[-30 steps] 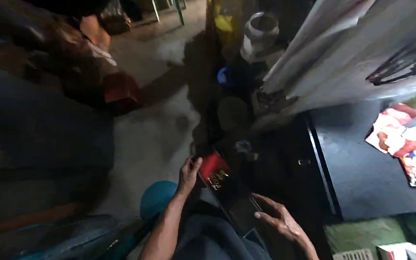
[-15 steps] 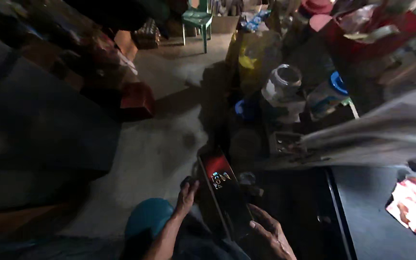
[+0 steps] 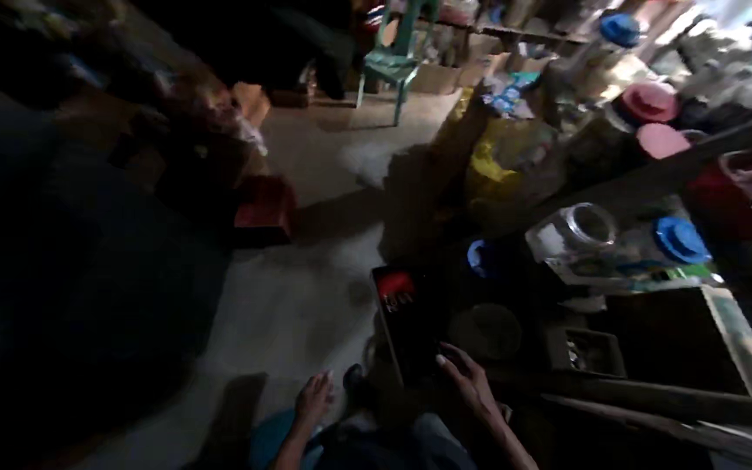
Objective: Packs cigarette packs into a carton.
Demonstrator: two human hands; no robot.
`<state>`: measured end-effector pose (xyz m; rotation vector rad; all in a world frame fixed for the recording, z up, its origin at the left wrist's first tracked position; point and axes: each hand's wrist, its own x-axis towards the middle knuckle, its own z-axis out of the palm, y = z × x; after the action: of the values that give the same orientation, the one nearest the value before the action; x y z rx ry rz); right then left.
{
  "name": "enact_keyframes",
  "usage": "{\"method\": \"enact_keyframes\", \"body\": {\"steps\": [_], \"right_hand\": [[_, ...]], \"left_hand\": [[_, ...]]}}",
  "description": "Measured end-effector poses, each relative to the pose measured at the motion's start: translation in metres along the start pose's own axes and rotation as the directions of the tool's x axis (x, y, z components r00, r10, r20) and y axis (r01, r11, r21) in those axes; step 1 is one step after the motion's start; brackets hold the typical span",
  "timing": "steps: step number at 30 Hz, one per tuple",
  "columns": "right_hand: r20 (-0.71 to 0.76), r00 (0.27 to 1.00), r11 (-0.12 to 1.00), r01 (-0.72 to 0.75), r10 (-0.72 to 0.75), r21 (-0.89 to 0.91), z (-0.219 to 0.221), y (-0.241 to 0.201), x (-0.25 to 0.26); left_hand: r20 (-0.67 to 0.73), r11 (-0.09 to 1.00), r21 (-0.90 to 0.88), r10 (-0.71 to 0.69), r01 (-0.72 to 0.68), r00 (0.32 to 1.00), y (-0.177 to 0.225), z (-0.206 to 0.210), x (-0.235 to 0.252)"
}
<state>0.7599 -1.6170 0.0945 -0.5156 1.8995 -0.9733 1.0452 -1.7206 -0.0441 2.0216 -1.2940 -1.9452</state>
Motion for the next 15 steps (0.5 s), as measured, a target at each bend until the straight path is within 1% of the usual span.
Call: {"method": "enact_keyframes", "body": {"steps": [2,5,8,10,11,12,13,14,15], "right_hand": [[0.022,0.999,0.999,-0.028,0.027,0.016,0.012,-0.016,0.022],[0.053,0.996,0.995,-0.078,0.075,0.060,0.035,-0.035,0.043],[0.143,0.985,0.994,-0.093,0.101,-0.061,0.059,-0.048,0.065],[0.238,0.965,0.979,-0.068,0.114,-0.192,0.074,-0.055,0.080],[0.289,0.952,0.963,-0.023,0.104,-0.269,0.080,-0.060,0.088],[0.343,0.935,0.933,0.043,0.088,-0.358,0.088,-0.068,0.095],[0.397,0.912,0.877,0.107,0.101,-0.468,0.099,-0.086,0.099],[0.445,0.877,0.784,0.143,0.182,-0.604,0.113,-0.113,0.100],[0.455,0.820,0.645,0.144,0.346,-0.750,0.133,-0.146,0.099]], "left_hand": [[-0.033,1.000,0.005,-0.018,0.019,0.999,-0.011,-0.018,0.007],[-0.043,0.994,0.016,-0.104,0.105,0.994,-0.042,-0.037,0.011],[-0.055,0.978,0.015,-0.206,0.207,0.977,-0.068,-0.050,0.007],[-0.088,0.964,-0.058,-0.262,0.258,0.961,-0.083,-0.051,0.004],[-0.104,0.960,-0.120,-0.267,0.255,0.958,-0.085,-0.051,-0.001],[-0.131,0.955,-0.184,-0.259,0.233,0.957,-0.084,-0.050,-0.007],[-0.165,0.950,-0.230,-0.252,0.211,0.953,-0.084,-0.048,-0.010],[-0.202,0.943,-0.264,-0.257,0.200,0.945,-0.089,-0.044,-0.008],[-0.228,0.926,-0.307,-0.295,0.219,0.928,-0.088,-0.039,-0.010]]}}
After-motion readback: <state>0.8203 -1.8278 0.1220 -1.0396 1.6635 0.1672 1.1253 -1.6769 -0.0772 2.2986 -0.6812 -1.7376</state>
